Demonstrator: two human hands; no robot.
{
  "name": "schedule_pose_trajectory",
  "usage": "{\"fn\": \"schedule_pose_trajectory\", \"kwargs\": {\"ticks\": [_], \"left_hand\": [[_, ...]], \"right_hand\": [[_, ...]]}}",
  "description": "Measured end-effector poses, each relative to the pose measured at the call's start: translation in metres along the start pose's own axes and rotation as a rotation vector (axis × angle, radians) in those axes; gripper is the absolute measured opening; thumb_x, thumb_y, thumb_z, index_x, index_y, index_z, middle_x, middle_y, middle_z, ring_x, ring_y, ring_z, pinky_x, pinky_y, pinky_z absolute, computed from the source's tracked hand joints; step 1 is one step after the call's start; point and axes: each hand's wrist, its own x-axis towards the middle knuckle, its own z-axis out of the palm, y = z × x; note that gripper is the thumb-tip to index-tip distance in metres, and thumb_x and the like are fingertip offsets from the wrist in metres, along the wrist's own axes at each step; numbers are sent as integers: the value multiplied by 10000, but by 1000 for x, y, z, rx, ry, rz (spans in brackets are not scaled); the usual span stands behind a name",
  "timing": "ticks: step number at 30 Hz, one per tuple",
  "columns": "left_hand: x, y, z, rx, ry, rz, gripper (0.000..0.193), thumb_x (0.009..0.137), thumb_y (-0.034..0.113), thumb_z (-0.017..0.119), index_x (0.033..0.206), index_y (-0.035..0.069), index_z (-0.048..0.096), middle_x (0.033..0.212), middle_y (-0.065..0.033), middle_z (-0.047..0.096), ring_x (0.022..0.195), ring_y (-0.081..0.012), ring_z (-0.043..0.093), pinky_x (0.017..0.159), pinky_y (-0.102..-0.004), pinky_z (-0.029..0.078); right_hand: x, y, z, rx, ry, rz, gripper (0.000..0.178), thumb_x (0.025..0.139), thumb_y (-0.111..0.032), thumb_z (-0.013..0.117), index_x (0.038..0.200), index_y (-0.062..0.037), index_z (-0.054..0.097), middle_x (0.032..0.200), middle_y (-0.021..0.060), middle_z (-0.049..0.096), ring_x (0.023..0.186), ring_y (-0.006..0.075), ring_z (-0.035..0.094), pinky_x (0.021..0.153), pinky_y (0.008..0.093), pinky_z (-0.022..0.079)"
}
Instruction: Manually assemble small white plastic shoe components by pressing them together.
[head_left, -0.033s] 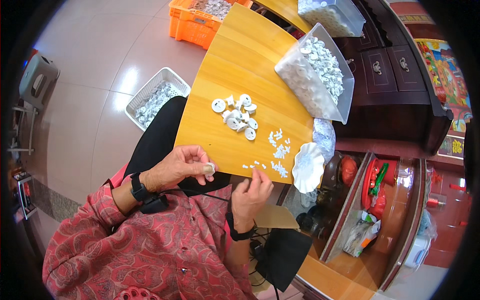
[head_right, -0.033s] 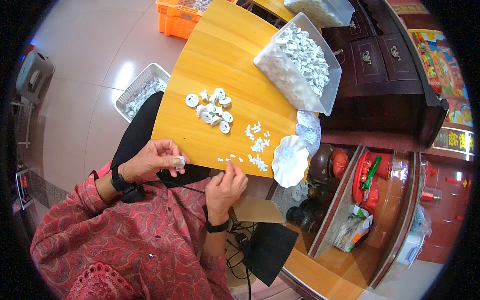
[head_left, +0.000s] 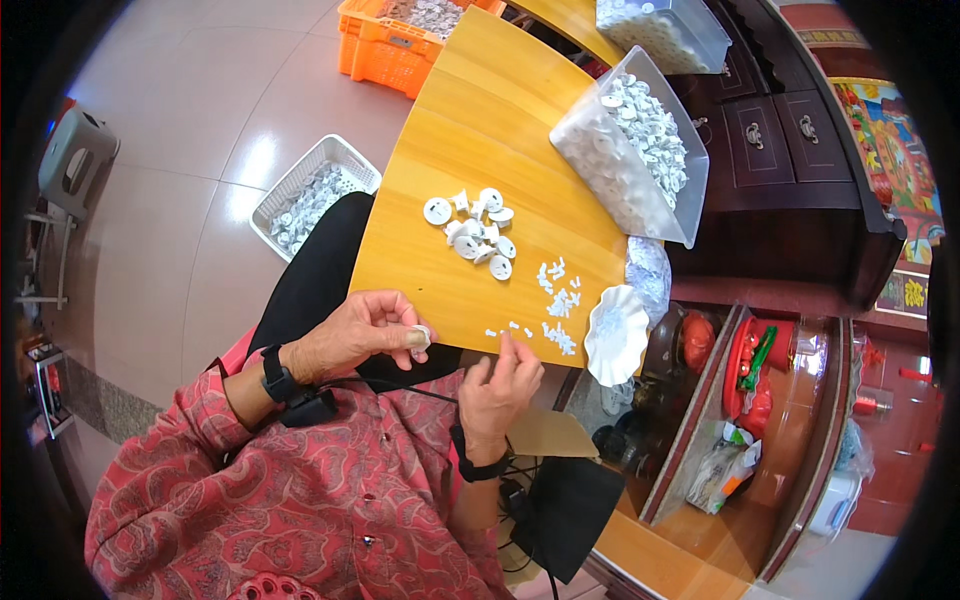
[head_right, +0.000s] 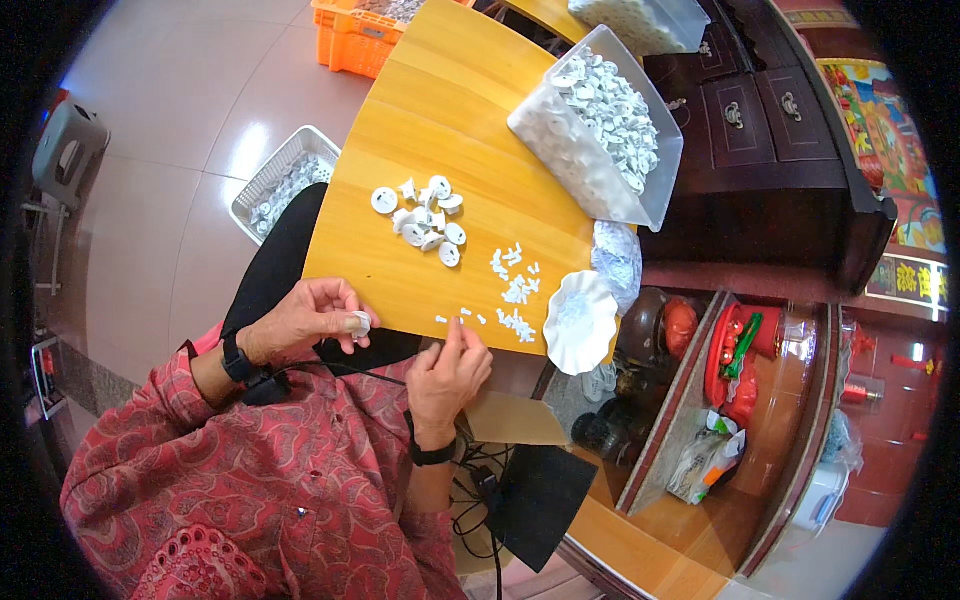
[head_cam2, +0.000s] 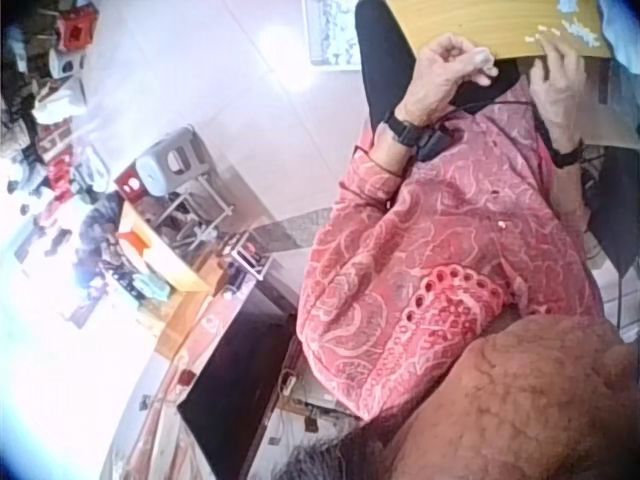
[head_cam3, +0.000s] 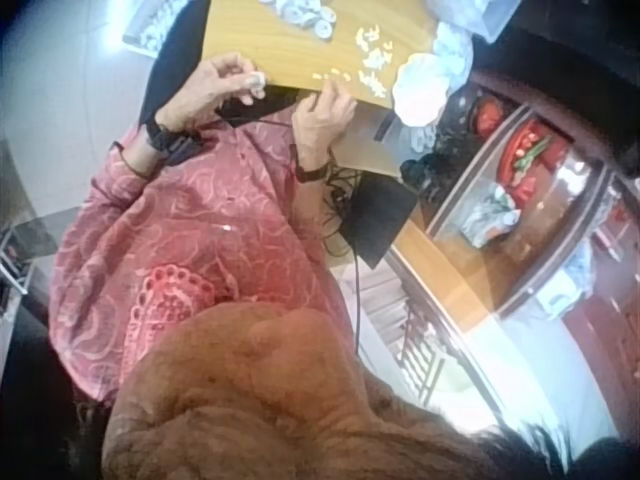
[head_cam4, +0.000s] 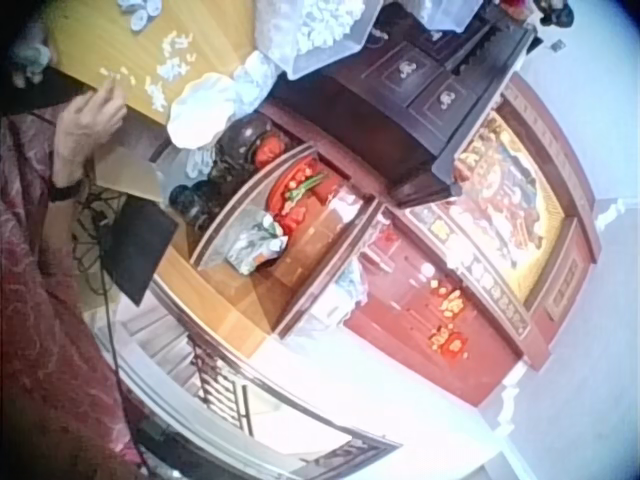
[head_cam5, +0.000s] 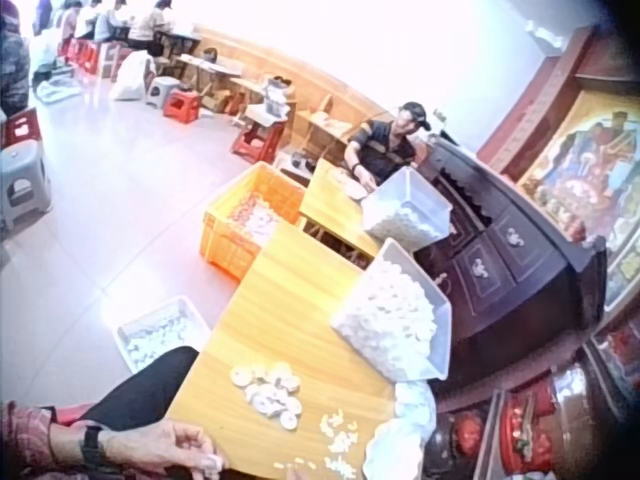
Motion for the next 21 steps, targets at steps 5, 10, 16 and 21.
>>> {"fn": "schedule_pose_trajectory", "kwargs": {"ticks": [5, 10, 16, 21], "left_hand": [[0, 0, 1, -4, -1, 5, 104, 920, 77, 675, 936, 25, 587, 1060, -186, 674, 835, -186, 700, 671, -267, 594], [0, -1, 1, -9, 2, 5, 104, 921, 74, 673, 944, 24, 585, 1058, -188, 673, 833, -191, 701, 671, -270, 595], [-1, 3, 0, -31, 2, -5, 131, 932, 112, 675, 939, 17, 586, 1003, -127, 678, 831, -183, 702, 684, -264, 594], [-3, 9, 3, -176, 1, 3, 201, 964, 144, 634, 1095, -7, 608, 1033, -135, 673, 856, -207, 709, 714, -269, 602]], "right_hand": [[-4, -7, 7, -67, -57, -83, 425, 769, -8, 684, 1189, -20, 621, 1032, 121, 563, 893, 292, 542, 761, 432, 433], [-12, -2, 12, -86, -19, -160, 333, 809, 27, 666, 1138, -21, 650, 969, 99, 574, 852, 283, 564, 734, 416, 451], [-10, -10, 10, 49, 9, -119, 163, 827, 10, 673, 985, -23, 655, 891, 97, 590, 822, 288, 583, 717, 411, 481], [-3, -28, 3, 450, -51, 269, 89, 880, -11, 654, 968, -5, 643, 864, 118, 611, 735, 240, 613, 657, 352, 506]]}}
